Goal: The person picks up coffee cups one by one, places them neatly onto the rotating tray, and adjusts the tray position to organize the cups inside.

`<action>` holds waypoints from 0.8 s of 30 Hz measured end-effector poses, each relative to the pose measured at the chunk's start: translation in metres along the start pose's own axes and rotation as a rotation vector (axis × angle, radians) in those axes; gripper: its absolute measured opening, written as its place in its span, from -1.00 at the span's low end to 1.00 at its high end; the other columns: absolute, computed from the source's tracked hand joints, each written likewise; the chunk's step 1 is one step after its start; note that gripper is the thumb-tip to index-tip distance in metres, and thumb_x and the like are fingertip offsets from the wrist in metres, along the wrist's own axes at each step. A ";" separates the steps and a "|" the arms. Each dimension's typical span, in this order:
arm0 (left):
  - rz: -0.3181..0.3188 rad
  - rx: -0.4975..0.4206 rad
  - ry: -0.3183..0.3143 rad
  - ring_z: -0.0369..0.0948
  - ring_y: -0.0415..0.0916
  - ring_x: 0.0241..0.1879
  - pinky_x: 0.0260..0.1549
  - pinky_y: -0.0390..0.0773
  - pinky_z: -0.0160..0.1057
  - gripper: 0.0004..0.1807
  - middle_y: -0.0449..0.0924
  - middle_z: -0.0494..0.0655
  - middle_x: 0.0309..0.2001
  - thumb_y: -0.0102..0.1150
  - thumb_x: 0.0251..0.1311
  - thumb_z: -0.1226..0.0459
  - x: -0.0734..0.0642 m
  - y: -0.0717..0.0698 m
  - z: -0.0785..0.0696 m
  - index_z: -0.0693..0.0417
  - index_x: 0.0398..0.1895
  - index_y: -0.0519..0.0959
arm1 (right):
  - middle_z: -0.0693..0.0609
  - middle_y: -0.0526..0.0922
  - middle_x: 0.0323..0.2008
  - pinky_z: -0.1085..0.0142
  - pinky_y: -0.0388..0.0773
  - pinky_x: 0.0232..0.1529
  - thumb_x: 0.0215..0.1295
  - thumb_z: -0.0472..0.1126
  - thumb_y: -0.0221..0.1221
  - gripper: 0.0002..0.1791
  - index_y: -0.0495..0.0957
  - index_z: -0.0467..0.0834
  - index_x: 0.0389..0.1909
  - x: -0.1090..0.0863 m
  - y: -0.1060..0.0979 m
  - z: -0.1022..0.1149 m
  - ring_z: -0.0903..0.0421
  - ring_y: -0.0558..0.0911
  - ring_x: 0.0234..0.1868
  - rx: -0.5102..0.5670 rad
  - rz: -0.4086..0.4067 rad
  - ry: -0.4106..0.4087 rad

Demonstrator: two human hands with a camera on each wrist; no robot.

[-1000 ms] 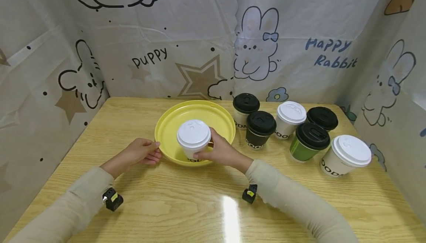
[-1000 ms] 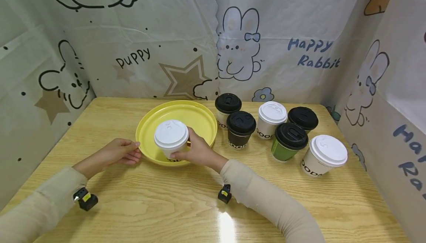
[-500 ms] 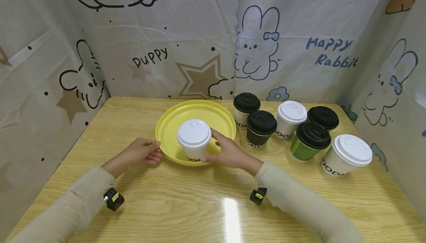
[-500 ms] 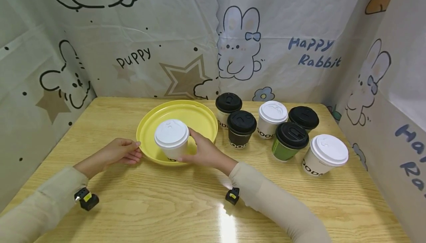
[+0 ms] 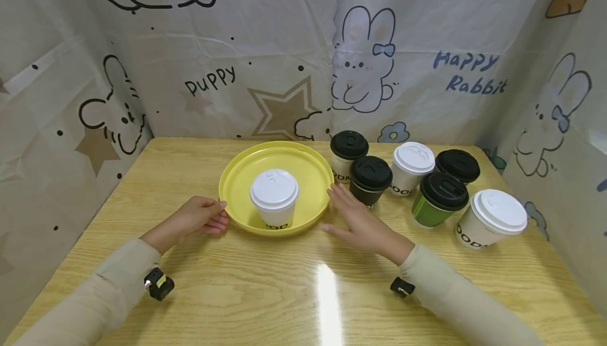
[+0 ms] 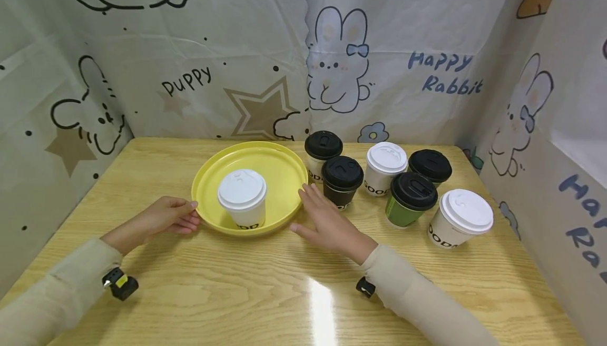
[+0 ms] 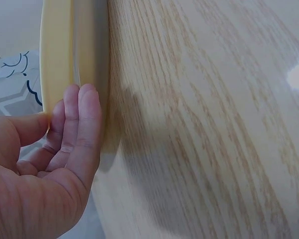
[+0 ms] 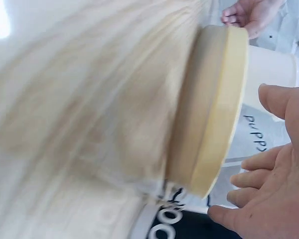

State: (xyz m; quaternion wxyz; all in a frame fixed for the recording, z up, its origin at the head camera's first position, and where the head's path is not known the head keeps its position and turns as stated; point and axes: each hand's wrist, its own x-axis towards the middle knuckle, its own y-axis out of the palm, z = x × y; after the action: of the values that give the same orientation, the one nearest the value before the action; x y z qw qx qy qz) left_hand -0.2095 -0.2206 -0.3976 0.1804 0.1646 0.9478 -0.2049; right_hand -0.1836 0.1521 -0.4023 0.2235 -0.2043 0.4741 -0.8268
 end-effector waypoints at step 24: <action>-0.098 0.134 0.047 -0.23 0.58 -0.41 -0.33 0.68 -0.23 -0.54 0.59 -0.01 -0.39 -0.26 0.51 0.13 0.015 -0.013 -0.001 0.41 -0.17 0.47 | -0.15 -0.10 0.51 -0.18 0.00 0.40 0.35 0.12 0.11 -0.13 -0.02 -0.23 0.48 -0.020 0.018 0.008 -0.12 -0.10 0.50 -0.122 0.088 -0.076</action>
State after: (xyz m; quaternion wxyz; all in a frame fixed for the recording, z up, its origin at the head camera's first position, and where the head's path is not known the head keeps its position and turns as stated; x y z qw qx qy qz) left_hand -0.2285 -0.2276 -0.3985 0.1364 0.1346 0.9428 -0.2728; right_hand -0.1593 0.1499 -0.4169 0.2645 -0.2279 0.5235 -0.7772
